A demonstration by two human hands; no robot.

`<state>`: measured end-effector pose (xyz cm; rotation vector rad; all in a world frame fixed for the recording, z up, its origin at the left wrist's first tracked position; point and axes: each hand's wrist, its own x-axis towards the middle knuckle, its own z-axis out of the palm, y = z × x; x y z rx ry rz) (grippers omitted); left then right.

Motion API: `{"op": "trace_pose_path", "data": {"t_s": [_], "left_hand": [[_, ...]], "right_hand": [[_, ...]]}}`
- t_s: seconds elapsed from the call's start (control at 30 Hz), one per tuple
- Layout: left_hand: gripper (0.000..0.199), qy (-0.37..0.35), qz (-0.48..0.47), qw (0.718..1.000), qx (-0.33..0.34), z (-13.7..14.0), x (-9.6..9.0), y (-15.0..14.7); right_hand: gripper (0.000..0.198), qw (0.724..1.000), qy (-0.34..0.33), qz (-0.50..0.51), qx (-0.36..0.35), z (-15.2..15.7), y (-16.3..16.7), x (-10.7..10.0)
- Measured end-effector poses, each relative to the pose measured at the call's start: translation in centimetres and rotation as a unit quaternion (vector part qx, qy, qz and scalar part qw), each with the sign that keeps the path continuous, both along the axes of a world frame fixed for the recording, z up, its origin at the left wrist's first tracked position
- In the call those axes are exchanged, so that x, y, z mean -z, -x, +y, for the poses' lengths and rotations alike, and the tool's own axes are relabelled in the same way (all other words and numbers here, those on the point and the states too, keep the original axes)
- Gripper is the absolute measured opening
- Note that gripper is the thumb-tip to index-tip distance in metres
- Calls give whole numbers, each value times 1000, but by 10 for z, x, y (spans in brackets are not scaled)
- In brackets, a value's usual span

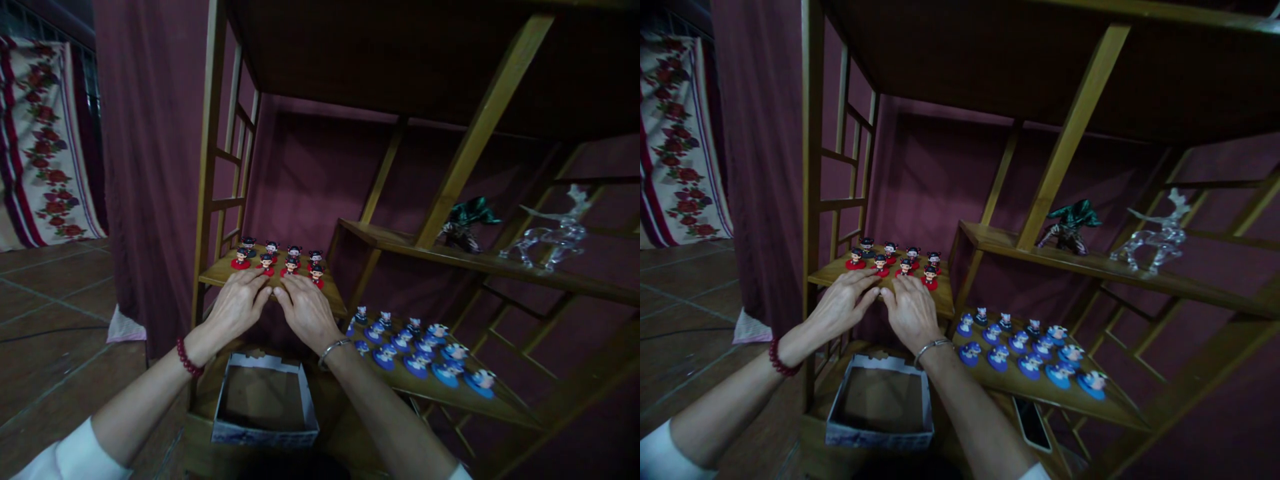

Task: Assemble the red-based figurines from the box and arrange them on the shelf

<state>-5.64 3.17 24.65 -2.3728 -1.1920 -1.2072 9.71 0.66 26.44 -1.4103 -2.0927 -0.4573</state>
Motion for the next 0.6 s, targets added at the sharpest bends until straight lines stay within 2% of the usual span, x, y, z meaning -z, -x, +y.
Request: {"op": "trace_pose_path", "data": {"t_s": [0.2,0.4,0.6], "left_hand": [[32,-26,-7,999,36,-6,-1,-7],[27,-11,5,999,52,-13,-3,-22],[38,1,38,999,37,-16,-9,-37]], "right_hand": [[41,999,-21,22,-16,-3,-3,3],[36,997,-50,46,-27,-14,-11,11],[36,995,-67,66,-44,-21,-22,17]]}}
